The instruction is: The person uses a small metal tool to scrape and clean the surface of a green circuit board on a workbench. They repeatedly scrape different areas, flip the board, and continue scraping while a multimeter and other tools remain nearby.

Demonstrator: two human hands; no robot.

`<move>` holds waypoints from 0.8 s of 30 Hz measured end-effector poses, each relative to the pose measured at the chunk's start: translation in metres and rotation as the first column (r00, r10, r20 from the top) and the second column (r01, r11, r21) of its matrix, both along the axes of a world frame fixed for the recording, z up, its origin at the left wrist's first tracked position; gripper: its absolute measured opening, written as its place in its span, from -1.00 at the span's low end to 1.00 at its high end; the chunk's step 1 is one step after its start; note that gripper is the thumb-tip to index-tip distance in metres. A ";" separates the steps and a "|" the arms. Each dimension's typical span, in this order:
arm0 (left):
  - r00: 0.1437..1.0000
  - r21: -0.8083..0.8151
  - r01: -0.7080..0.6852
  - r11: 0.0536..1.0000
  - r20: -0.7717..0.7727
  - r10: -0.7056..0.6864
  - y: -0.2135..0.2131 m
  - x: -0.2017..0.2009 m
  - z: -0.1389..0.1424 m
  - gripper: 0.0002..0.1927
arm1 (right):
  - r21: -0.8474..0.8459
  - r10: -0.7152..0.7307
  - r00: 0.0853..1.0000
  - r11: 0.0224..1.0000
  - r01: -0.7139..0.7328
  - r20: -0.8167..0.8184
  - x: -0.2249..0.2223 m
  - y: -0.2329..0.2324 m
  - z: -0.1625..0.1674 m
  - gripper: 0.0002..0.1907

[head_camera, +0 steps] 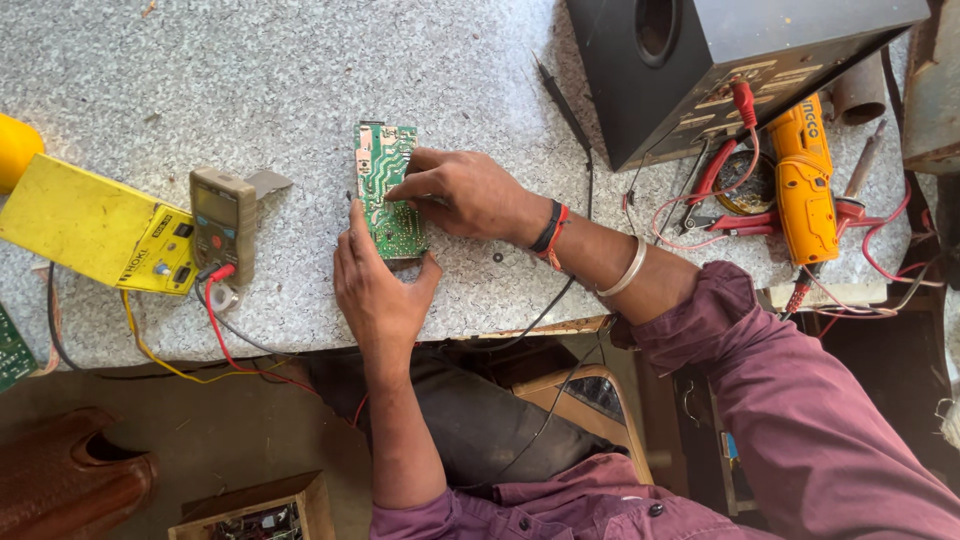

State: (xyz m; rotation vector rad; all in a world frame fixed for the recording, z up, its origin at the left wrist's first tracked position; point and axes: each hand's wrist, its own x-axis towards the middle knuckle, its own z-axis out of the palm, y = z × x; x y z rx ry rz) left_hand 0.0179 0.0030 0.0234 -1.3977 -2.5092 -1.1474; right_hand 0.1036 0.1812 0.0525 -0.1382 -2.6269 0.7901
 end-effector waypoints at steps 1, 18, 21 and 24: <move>1.000 -0.001 0.001 1.000 0.002 -0.001 0.000 0.000 0.000 0.01 | 0.006 -0.001 1.000 1.000 0.001 0.003 0.000 0.000 0.000 -0.75; 1.000 -0.009 0.012 1.000 0.013 -0.012 0.002 0.001 0.004 0.03 | 0.011 0.013 1.000 1.000 -0.013 -0.012 0.001 0.002 0.001 -0.72; 1.000 -0.007 0.008 1.000 0.017 -0.008 0.003 0.001 0.004 0.03 | 0.005 0.018 1.000 1.000 -0.018 -0.017 0.001 0.002 0.003 -0.73; 1.000 -0.013 0.005 1.000 0.027 -0.004 0.002 0.001 0.004 0.02 | 0.003 0.002 1.000 1.000 -0.002 0.002 0.001 0.002 0.004 -0.74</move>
